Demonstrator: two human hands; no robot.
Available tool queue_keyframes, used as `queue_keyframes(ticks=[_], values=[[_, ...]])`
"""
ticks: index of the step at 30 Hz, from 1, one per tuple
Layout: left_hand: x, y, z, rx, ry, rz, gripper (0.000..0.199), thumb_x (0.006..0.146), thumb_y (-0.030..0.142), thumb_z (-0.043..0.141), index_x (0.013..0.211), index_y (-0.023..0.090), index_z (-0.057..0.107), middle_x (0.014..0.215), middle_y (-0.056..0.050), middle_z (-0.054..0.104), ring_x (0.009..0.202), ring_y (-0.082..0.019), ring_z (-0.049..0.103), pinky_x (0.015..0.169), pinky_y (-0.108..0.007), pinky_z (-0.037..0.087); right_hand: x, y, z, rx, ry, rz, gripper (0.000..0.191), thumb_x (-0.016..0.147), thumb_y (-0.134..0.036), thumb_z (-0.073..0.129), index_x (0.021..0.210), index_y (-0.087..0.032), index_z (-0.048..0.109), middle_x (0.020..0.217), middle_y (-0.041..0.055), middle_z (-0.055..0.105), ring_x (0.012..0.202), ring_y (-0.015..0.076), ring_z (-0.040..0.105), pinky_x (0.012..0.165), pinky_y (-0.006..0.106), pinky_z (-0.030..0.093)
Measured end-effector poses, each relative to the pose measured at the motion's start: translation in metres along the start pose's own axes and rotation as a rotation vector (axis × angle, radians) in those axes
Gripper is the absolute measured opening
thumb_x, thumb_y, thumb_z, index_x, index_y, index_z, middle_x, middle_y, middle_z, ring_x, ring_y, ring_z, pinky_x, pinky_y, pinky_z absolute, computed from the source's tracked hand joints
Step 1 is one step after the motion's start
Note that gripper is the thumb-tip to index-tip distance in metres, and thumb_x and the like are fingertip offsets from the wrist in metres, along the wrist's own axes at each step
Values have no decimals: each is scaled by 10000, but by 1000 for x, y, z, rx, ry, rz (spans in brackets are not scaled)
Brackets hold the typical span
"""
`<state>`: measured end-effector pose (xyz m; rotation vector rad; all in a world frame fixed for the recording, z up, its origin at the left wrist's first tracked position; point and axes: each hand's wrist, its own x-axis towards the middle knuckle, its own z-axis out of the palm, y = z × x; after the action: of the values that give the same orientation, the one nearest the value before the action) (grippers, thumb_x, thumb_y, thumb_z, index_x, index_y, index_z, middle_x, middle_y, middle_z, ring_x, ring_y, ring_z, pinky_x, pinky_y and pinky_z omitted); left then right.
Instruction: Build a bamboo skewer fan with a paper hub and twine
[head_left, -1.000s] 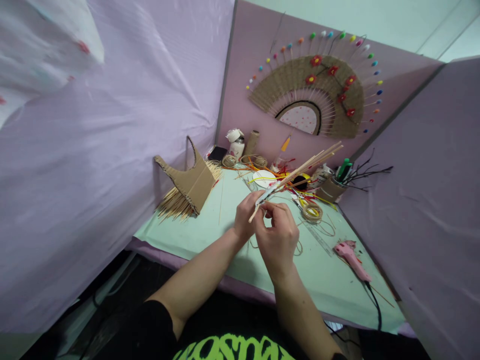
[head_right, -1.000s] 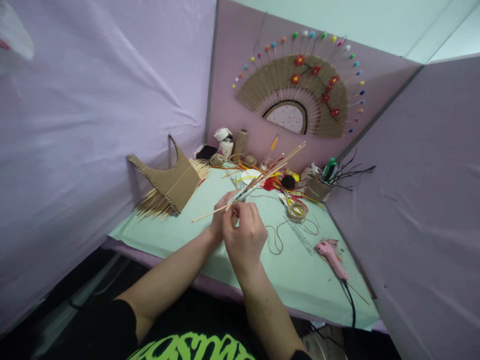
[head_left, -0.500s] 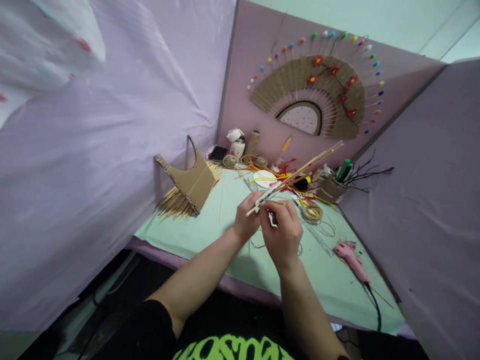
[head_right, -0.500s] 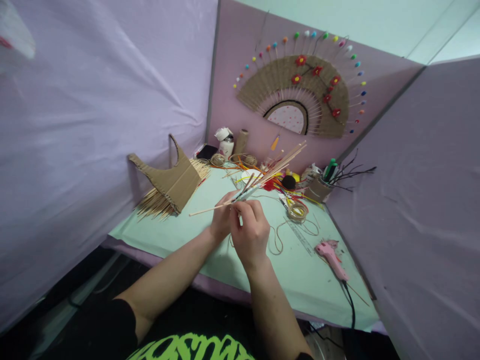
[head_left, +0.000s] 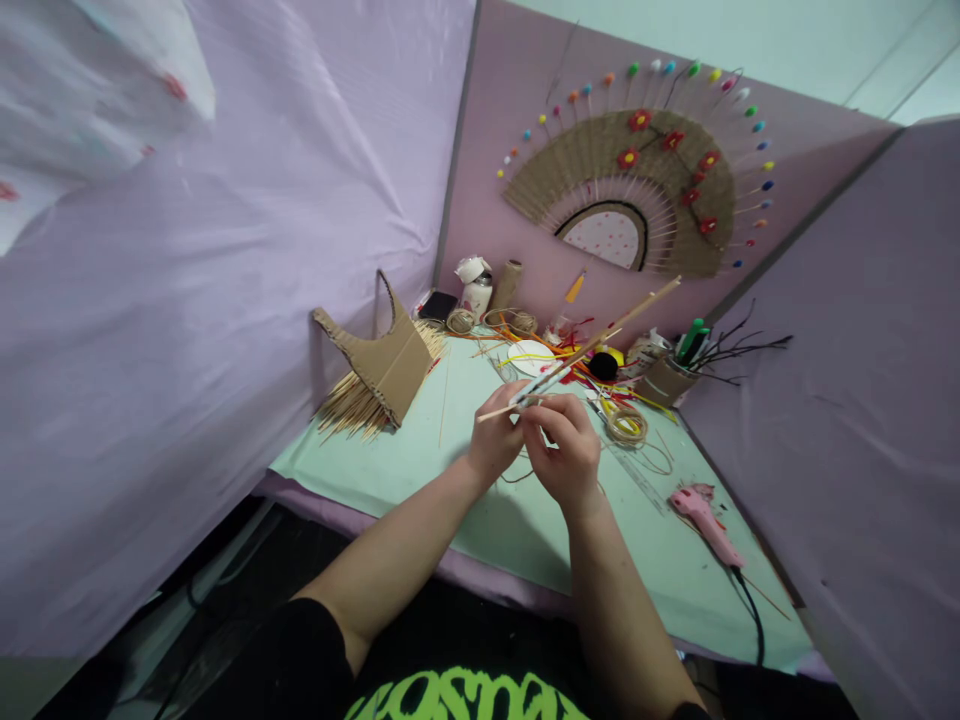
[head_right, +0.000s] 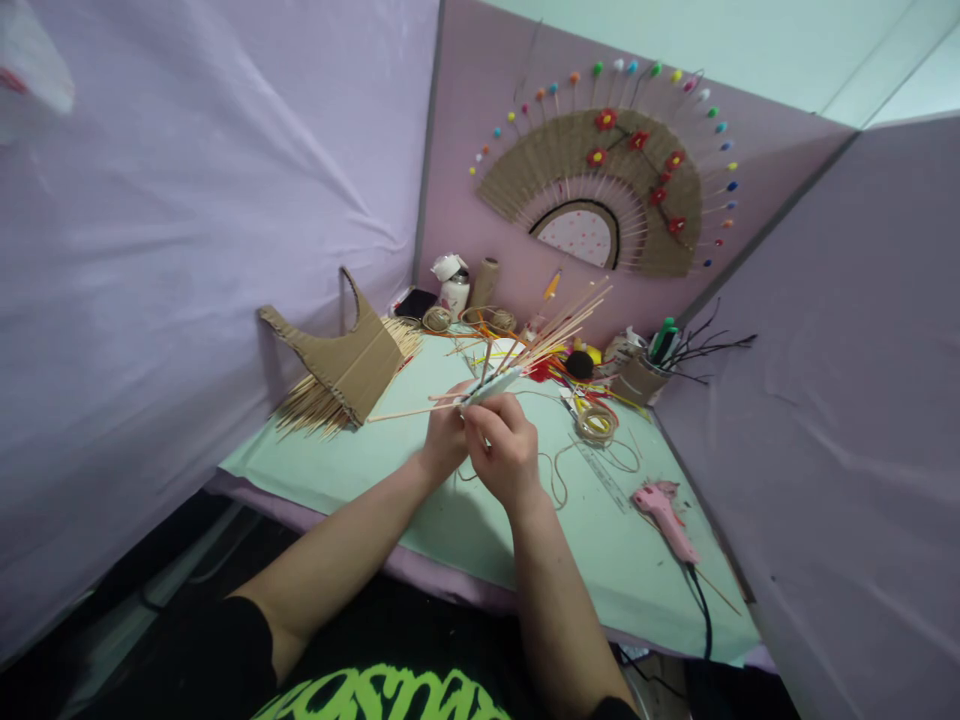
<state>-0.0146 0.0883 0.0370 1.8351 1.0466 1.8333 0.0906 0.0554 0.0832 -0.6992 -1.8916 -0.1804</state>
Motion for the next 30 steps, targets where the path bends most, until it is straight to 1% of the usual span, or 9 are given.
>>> queue_keyframes(ticks=[3,8,12,17,20,23,30], values=[[0,0,0,14,-8,-8,205,863,245,562,1030,180,662,1062,-100,719,994,-222,644,915,-375,515,-1,1,-1,-52,-18,-47,169,863,-128,556,920,-232,675,804,43,606,732,152,605,636,288,526],[0,-3,0,-14,27,37,222,868,239,537,1040,175,662,1052,-99,721,993,-223,652,910,-375,517,0,-2,-1,-29,19,-77,194,824,-104,603,964,-230,651,829,39,604,731,148,591,600,267,503],[0,-2,0,1,29,41,219,875,244,540,1048,185,661,1063,-89,726,1005,-213,656,919,-364,519,0,-3,-1,-72,51,-19,140,850,-140,622,942,-236,664,812,33,619,672,138,573,566,266,482],[-1,0,0,1,14,49,205,902,247,532,1043,188,667,1051,-86,727,999,-206,659,932,-359,515,2,-7,-3,-108,89,11,107,857,-162,649,934,-234,668,818,31,628,631,128,551,550,269,465],[-1,-2,1,15,14,53,217,902,243,528,1068,200,661,1065,-81,726,1015,-208,654,948,-368,510,5,-12,-4,-119,79,86,52,873,-190,634,902,-225,661,809,28,617,621,127,543,558,280,465],[-1,-5,2,30,24,66,233,897,242,533,1093,198,651,1063,-87,724,1021,-214,652,944,-377,514,9,-19,-7,-82,59,166,30,879,-190,629,870,-212,648,800,17,606,635,126,539,575,280,462],[0,-5,1,26,31,112,213,923,256,527,1076,182,656,1028,-94,719,998,-203,660,909,-354,525,18,-30,-12,-51,47,274,76,873,-182,633,800,-197,624,746,-4,572,619,119,485,573,268,422]])
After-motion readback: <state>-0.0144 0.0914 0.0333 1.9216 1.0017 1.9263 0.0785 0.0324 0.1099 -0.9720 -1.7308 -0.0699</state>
